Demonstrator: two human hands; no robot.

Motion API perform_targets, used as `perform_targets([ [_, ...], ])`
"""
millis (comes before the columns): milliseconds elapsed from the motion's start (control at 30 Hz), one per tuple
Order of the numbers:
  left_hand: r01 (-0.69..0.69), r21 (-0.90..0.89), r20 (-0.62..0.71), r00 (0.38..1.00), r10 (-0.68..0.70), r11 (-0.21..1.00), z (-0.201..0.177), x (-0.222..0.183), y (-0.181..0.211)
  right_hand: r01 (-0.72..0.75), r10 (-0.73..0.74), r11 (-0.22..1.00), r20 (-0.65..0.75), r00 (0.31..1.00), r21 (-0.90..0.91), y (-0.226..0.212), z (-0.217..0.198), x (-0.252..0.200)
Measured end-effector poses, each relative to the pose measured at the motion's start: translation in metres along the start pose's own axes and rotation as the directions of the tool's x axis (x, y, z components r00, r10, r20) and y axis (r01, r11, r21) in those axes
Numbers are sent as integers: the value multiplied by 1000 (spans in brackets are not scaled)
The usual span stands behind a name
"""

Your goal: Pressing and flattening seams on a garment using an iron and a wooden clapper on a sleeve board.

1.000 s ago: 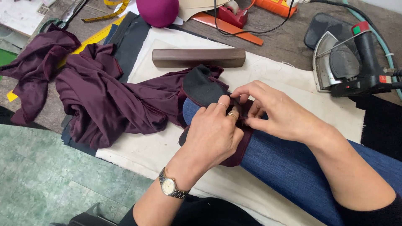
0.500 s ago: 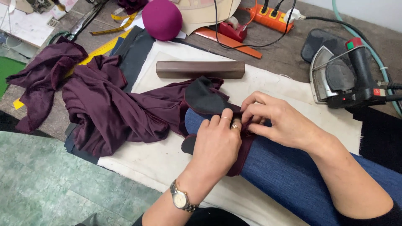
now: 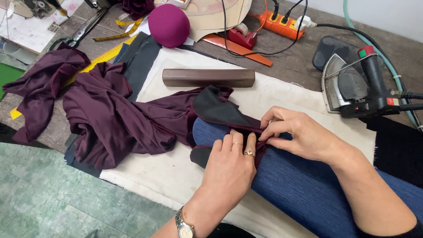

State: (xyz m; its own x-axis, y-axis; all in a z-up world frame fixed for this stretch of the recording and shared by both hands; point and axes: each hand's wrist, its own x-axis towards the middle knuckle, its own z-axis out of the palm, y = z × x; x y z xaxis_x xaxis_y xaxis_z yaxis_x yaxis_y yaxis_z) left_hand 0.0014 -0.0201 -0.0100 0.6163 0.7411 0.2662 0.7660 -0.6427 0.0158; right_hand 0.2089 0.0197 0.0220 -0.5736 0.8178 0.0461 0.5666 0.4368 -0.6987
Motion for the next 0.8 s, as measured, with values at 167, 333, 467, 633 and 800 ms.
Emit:
perform_targets([
  [167,-15,31,-3,1000,15,999,-1,-4,1,15,-15,1000,4,1000,12,2,-1,-1],
  [333,-37,50,38,999,35,998,-2,-7,1,21,-21,1000,-8,1000,16,3,-1,-3],
  [467,-20,15,-14,1000,20,1000,-3,-7,-1,13,-12,999,-31,999,39,1,-4,-3],
  [633,-10,20,17,1000,10,1000,-4,-7,2,21,-20,1000,-34,999,22,3,-4,-3],
  [800,-11,52,48,999,9,999,-7,-9,9,-12,10,998,25,1000,66,-5,-8,-4],
])
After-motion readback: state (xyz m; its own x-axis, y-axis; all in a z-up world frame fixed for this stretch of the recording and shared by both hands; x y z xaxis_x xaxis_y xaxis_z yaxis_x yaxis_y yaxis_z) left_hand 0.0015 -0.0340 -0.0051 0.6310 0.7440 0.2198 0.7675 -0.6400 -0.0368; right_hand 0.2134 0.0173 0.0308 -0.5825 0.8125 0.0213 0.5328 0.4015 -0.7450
